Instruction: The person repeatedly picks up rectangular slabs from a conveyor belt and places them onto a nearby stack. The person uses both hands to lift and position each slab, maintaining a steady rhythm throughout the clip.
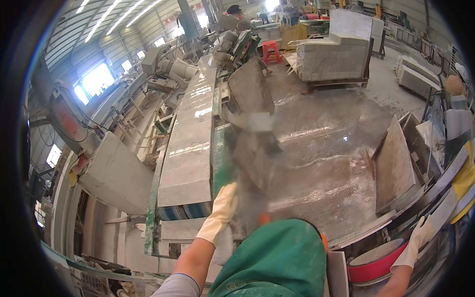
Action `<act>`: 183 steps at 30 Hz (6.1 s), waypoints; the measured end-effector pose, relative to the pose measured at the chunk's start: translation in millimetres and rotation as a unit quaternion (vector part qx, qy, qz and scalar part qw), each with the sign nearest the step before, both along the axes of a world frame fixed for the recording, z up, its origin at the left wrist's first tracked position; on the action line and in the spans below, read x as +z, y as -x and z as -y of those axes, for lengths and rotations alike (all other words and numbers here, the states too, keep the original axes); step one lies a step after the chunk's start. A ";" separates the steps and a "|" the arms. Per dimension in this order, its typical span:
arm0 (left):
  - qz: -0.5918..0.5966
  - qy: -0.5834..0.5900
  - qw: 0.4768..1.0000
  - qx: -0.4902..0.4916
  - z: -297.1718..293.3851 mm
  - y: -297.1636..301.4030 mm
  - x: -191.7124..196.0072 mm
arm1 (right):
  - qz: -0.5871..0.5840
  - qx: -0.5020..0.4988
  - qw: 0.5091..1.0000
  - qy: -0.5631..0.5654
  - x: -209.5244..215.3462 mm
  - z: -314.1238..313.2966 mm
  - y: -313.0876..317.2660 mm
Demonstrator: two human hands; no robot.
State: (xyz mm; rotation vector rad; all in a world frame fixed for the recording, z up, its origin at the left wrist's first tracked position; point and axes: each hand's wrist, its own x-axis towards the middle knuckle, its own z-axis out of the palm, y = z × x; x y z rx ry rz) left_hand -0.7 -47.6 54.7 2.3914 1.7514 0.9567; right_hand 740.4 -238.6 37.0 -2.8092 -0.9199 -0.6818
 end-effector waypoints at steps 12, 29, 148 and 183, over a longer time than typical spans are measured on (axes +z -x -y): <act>-0.084 0.057 0.993 0.058 -10.6 4.4 -31.7 | 0.089 -0.011 0.996 -0.025 -17.6 -8.4 -46.0; -0.046 0.013 0.997 0.053 -11.3 5.4 -39.8 | -0.028 -0.269 0.958 0.096 11.0 -16.6 8.8; 0.096 -0.038 0.994 0.044 -10.3 5.9 -49.5 | -0.043 -0.006 0.997 -0.058 -1.0 45.2 96.8; 0.762 0.335 0.543 -0.107 45.8 -55.2 65.7 | -0.543 0.570 0.617 -0.026 176.6 -153.9 430.0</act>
